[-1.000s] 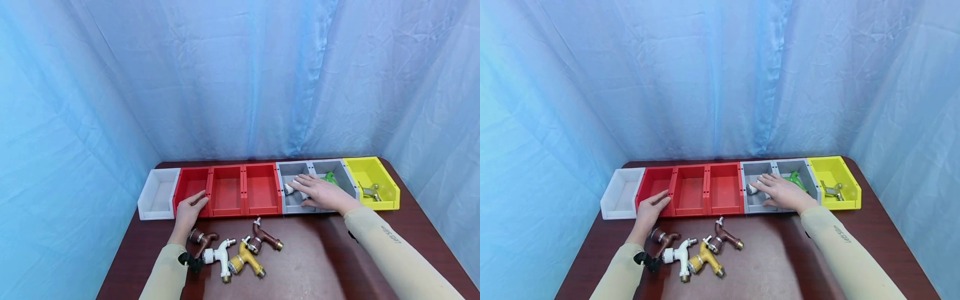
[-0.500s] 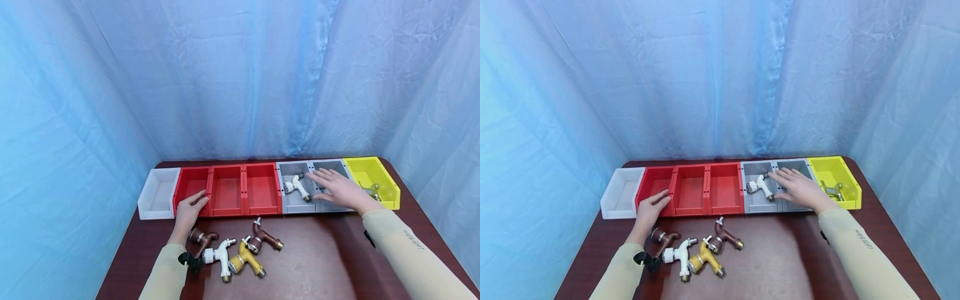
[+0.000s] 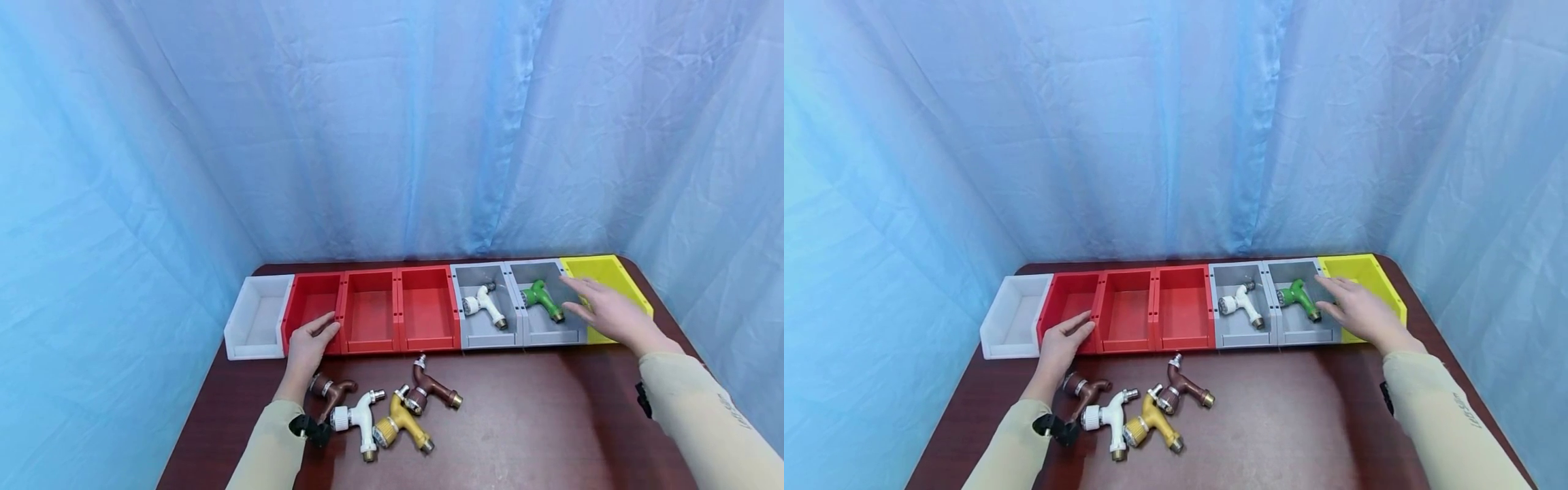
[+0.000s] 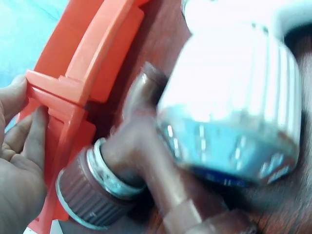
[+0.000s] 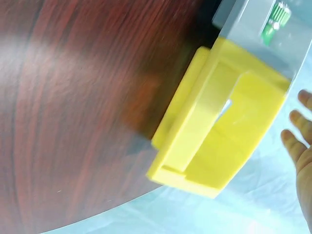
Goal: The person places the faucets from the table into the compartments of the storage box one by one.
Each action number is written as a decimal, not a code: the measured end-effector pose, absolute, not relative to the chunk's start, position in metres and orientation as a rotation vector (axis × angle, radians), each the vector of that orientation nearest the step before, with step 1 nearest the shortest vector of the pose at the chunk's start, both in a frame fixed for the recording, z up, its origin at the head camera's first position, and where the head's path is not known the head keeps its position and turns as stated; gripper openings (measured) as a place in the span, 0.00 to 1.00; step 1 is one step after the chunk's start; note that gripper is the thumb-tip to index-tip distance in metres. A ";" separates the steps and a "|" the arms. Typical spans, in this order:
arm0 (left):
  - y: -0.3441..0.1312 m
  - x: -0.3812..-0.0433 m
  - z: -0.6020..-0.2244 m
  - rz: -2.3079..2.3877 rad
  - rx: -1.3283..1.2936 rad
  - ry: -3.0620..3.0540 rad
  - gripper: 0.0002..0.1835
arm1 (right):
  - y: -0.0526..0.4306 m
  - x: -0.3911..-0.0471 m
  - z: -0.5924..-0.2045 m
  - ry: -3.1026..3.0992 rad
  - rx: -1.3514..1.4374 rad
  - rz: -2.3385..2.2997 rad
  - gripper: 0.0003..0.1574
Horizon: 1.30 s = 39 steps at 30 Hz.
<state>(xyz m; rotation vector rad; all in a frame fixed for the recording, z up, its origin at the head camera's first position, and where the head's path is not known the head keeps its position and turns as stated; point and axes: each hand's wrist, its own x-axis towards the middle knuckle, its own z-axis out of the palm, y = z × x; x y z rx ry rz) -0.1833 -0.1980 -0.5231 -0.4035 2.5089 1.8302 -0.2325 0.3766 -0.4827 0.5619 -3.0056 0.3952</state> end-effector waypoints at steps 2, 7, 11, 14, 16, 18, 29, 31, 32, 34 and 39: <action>-0.197 -0.182 -0.523 1.849 -0.392 2.501 0.25 | 0.385 -0.231 -0.482 -3.034 0.486 0.391 0.39; -0.194 -0.180 -0.521 1.844 -0.352 2.515 0.24 | 0.406 -0.222 -0.479 -3.088 0.255 0.437 0.42; -0.190 -0.176 -0.518 1.786 -0.315 2.556 0.27 | 0.420 -0.215 -0.478 -3.065 0.090 0.491 0.43; -0.185 -0.171 -0.513 1.736 -0.277 2.591 0.31 | 0.430 -0.209 -0.479 -3.018 -0.027 0.540 0.41; -0.181 -0.167 -0.510 1.703 -0.242 2.616 0.33 | 0.435 -0.207 -0.479 -2.987 -0.100 0.575 0.39; -0.177 -0.163 -0.506 1.646 -0.191 2.666 0.34 | 0.440 -0.204 -0.480 -2.967 -0.166 0.606 0.38; -0.153 -0.135 -0.488 1.363 0.027 2.897 0.29 | 0.453 -0.195 -0.488 -2.879 -0.418 0.923 0.35; -0.148 -0.130 -0.487 1.344 0.048 2.903 0.28 | 0.456 -0.194 -0.489 -2.864 -0.454 1.009 0.37; -0.146 -0.127 -0.487 1.333 0.065 2.903 0.28 | 0.457 -0.193 -0.490 -2.855 -0.468 1.044 0.38; -0.141 -0.121 -0.486 1.308 0.119 2.898 0.28 | 0.459 -0.192 -0.491 -2.846 -0.495 1.109 0.40; -0.128 -0.109 -0.483 1.282 0.281 2.822 0.29 | 0.466 -0.190 -0.495 -2.864 -0.542 1.198 0.44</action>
